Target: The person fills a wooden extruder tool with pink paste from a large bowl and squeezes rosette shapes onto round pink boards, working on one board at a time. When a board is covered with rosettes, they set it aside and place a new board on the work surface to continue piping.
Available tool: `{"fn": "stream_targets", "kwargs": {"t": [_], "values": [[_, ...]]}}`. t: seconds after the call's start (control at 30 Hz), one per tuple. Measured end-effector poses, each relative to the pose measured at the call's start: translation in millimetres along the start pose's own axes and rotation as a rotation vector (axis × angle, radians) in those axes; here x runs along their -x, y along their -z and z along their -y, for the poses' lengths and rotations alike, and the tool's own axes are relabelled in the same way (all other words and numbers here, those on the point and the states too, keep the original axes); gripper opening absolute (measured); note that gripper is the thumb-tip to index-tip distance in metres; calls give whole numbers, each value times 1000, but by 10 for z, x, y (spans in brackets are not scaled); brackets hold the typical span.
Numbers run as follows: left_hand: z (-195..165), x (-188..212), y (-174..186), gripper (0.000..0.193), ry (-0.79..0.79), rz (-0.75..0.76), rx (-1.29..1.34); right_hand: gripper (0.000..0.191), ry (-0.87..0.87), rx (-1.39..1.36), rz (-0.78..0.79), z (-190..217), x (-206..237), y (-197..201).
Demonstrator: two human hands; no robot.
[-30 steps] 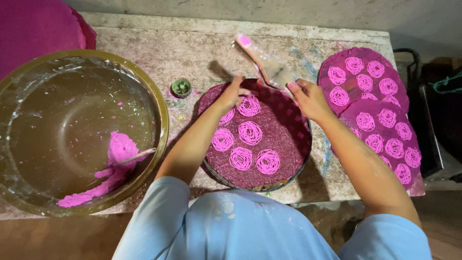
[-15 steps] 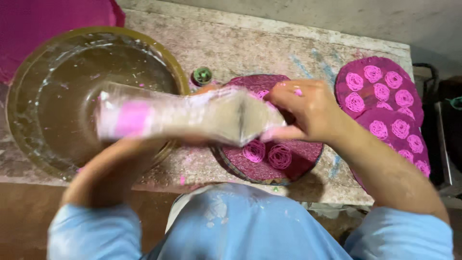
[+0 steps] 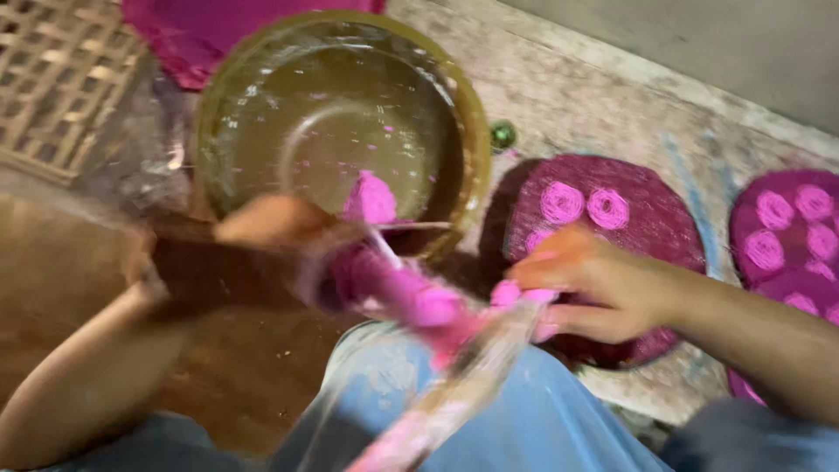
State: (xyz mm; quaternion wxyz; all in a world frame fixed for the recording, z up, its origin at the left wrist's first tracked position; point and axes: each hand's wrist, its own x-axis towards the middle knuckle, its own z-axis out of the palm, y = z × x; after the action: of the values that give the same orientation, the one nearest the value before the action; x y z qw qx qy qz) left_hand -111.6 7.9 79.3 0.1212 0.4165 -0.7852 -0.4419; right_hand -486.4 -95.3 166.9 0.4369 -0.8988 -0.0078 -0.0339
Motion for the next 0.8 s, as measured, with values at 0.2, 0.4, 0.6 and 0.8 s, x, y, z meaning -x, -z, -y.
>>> {"fn": "stream_targets", "kwargs": {"t": [0.2, 0.4, 0.6, 0.8], "values": [[1061, 562, 137, 43, 111, 73, 759, 19, 220, 1237, -192, -191, -553, 394], [1090, 264, -553, 38, -106, -309, 1360, 28, 208, 1525, -510, -735, -1074, 322], [1310, 359, -485, 20, 193, -917, 424, 44, -730, 591, 115, -1261, -1869, -916], [1253, 280, -583, 39, 67, -1335, -24, 37, -748, 675, 364, -1598, -1832, -949]]}}
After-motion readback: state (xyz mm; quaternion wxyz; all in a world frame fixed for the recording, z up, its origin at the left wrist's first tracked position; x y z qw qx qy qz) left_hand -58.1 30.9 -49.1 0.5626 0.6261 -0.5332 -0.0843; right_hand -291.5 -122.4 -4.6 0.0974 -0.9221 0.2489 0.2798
